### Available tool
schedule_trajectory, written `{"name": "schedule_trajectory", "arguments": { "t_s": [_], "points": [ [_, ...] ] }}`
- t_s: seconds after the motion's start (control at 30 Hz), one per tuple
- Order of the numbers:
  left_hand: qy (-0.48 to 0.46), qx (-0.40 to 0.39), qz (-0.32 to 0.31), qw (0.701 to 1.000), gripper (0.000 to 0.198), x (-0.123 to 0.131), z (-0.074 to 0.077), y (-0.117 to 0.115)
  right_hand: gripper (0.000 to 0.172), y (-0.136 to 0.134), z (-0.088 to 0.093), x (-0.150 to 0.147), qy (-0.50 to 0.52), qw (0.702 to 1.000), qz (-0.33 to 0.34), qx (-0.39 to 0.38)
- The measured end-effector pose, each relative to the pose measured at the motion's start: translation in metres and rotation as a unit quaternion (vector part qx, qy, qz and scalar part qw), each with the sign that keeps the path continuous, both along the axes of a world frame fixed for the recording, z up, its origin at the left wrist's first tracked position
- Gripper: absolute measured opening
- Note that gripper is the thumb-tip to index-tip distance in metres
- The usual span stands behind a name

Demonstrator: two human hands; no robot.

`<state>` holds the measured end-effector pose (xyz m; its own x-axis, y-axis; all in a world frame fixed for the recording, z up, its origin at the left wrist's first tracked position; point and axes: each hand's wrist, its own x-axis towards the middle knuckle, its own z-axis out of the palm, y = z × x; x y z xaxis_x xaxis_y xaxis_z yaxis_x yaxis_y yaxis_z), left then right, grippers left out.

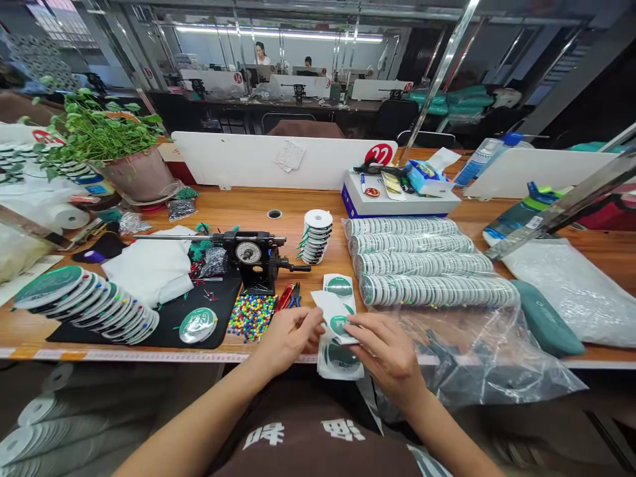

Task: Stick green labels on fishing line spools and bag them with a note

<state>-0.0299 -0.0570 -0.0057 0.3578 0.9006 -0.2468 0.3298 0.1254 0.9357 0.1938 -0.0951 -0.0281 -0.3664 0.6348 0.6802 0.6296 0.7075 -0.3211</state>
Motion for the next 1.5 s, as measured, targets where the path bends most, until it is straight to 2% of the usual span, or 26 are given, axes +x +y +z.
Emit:
{"name": "schedule_trajectory", "arguments": {
  "t_s": [0.07,0.13,0.17,0.23,0.3,0.4,0.57,0.67,0.8,0.9,1.0,1.1,1.17,1.2,1.23,1.3,1.37,1.43,1.5],
  "points": [
    [-0.094,-0.041,0.027,0.994,0.070,0.020,-0.007,0.016,0.024,-0.001,0.008,0.001,-0.014,0.999,0.023,0.018],
    [-0.167,-0.057,0.052,0.983,0.071,0.032,-0.008,0.026,0.038,-0.001,0.017,0.003,0.004,1.000,0.026,0.008],
    [-0.186,-0.062,0.052,0.979,0.071,0.036,-0.007,0.029,0.043,0.000,0.020,0.004,0.017,1.000,0.013,0.002],
    [-0.191,-0.073,0.034,0.978,0.067,0.040,-0.002,0.031,0.037,0.004,0.026,0.006,0.023,0.999,-0.029,0.006],
    [-0.179,-0.076,0.010,0.981,0.066,0.042,0.002,0.032,0.024,0.010,0.028,0.008,0.002,0.998,-0.064,0.026],
    [-0.161,-0.071,-0.008,0.984,0.066,0.044,0.004,0.034,0.020,0.019,0.026,0.010,-0.018,0.996,-0.073,0.038],
    [-0.094,0.016,-0.047,0.994,0.054,0.045,0.004,0.042,0.003,0.026,0.020,0.005,-0.004,0.996,-0.085,0.017],
    [-0.043,0.071,-0.064,0.994,0.047,0.046,0.002,0.047,0.007,0.028,0.018,0.002,-0.004,0.996,-0.090,0.007],
    [0.004,0.083,-0.058,0.995,0.046,0.050,-0.005,0.053,0.004,0.029,0.016,0.004,-0.026,0.996,-0.070,0.039],
    [0.032,0.104,-0.042,0.993,0.043,0.054,-0.011,0.058,0.010,0.025,0.016,0.007,-0.006,0.998,-0.025,0.051],
    [0.083,0.154,-0.010,0.984,0.035,0.056,-0.016,0.063,0.017,0.015,0.019,0.007,0.071,0.997,0.031,0.023],
    [0.166,0.223,0.014,0.960,0.026,0.055,-0.018,0.065,0.019,0.007,0.019,0.006,0.186,0.980,0.051,-0.059],
    [0.213,0.270,0.028,0.939,0.014,0.053,-0.015,0.067,0.019,0.005,0.015,0.007,0.256,0.960,0.040,-0.104],
    [0.237,0.305,0.034,0.922,0.015,0.052,-0.010,0.069,0.019,0.005,0.012,0.009,0.279,0.953,0.025,-0.117],
    [0.263,0.351,0.041,0.898,0.025,0.051,-0.003,0.072,0.018,0.006,0.008,0.011,0.294,0.948,0.007,-0.125],
    [0.319,0.453,0.071,0.830,0.042,0.046,0.016,0.081,0.014,0.009,0.000,0.015,0.297,0.945,-0.026,-0.133],
    [0.376,0.509,0.109,0.766,0.050,0.041,0.040,0.096,0.011,0.012,-0.005,0.018,0.286,0.947,-0.040,-0.143],
    [0.439,0.486,0.129,0.745,0.060,0.037,0.063,0.113,0.008,0.013,-0.007,0.018,0.280,0.946,-0.043,-0.156],
    [0.507,0.426,0.110,0.741,0.069,0.035,0.080,0.130,0.005,0.012,-0.005,0.014,0.297,0.936,-0.061,-0.181]
  ]
}}
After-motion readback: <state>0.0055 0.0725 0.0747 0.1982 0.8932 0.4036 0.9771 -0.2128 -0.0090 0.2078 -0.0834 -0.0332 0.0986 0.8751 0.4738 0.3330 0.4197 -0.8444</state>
